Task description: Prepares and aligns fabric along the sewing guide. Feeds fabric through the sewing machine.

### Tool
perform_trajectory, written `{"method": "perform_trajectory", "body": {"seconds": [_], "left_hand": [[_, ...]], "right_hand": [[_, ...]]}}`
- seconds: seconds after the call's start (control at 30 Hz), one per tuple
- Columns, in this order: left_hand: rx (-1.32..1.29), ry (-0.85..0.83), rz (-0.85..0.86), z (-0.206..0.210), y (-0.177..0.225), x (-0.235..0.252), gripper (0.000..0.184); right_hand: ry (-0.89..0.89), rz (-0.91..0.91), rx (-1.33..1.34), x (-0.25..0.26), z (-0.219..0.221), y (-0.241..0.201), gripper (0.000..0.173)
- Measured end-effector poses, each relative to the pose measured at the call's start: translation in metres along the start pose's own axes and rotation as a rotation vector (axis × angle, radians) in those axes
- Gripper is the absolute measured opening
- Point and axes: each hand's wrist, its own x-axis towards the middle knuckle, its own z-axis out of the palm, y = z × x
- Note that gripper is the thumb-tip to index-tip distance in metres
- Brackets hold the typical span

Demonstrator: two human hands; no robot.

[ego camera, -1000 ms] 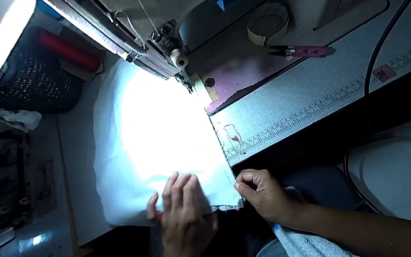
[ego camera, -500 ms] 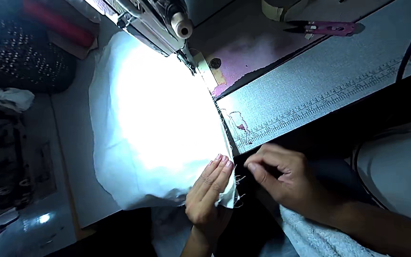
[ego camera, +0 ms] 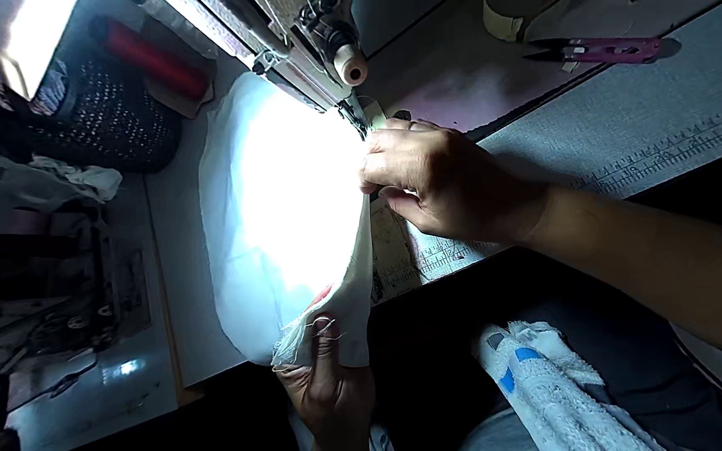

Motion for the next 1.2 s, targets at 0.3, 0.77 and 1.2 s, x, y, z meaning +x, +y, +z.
{"method": "perform_trajectory", "body": {"seconds": [0.3,0.77,1.2], "left_hand": [[-0.089,0.039,-0.092,0.001,0.005,0.004,0.017],[0.102,-0.167,0.138,-0.010,-0.003,-0.003,0.012],[0.752,-0.626,0.649,-0.006,-0.011,-0.007,0.022]], "right_hand": [[-0.089,-0.119,0.068,0.018,0.005,-0.003,0.018],[-0.103,-0.143,0.094,0.006,0.007,-0.009,0.026],[-0.129,-0.142,0.034,-0.062,-0.006,-0.031,0.024]]}}
